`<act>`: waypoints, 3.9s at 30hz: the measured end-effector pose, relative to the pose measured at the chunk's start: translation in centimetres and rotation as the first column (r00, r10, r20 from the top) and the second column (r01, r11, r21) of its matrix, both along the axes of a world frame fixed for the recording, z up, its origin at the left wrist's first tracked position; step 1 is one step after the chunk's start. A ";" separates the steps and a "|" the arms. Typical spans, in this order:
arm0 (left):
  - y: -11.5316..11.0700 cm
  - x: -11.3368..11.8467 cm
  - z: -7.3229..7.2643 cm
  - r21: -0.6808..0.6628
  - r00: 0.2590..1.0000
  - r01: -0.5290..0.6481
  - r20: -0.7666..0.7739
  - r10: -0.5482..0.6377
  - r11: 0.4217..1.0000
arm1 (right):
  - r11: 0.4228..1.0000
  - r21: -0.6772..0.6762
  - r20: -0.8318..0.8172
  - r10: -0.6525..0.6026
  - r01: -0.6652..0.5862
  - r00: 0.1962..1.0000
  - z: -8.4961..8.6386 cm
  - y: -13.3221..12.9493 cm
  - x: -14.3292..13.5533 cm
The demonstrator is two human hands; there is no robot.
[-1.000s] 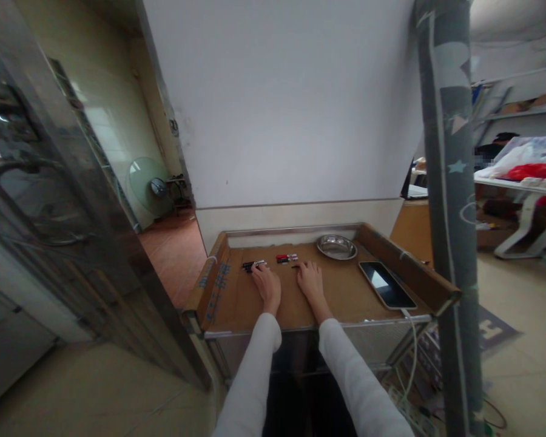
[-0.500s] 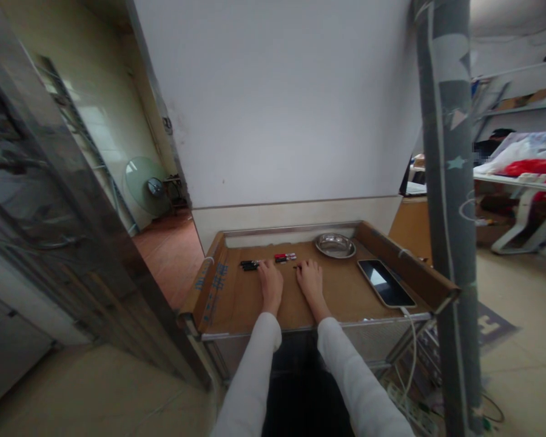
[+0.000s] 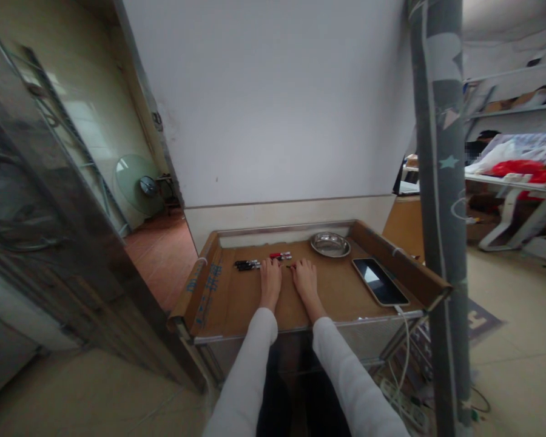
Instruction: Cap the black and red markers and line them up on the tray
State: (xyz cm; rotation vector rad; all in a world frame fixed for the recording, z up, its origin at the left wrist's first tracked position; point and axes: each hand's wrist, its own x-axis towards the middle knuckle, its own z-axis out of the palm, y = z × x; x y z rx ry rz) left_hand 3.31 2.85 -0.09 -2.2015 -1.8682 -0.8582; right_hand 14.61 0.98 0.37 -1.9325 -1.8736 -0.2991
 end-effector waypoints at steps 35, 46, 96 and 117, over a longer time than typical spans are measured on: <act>-0.4 -0.5 -0.1 -0.045 0.967 0.230 0.120 -0.223 0.972 | 0.990 -0.052 -0.166 0.122 -0.133 0.979 0.4 -0.4 0.2; -0.7 -0.5 -0.2 -0.017 0.968 0.212 0.142 -0.208 0.977 | 0.995 -0.015 -0.193 0.092 -0.097 0.977 0.3 -0.9 0.5; -3.7 -1.0 0.7 -0.008 0.981 0.196 -0.010 -0.196 0.981 | 0.999 0.047 -0.160 0.008 0.000 0.987 0.5 -3.3 -0.6; -2.7 -3.5 -0.6 0.000 0.947 -0.280 0.162 0.277 0.960 | 0.999 -0.027 -0.064 0.033 -0.035 0.997 0.2 -0.1 -1.5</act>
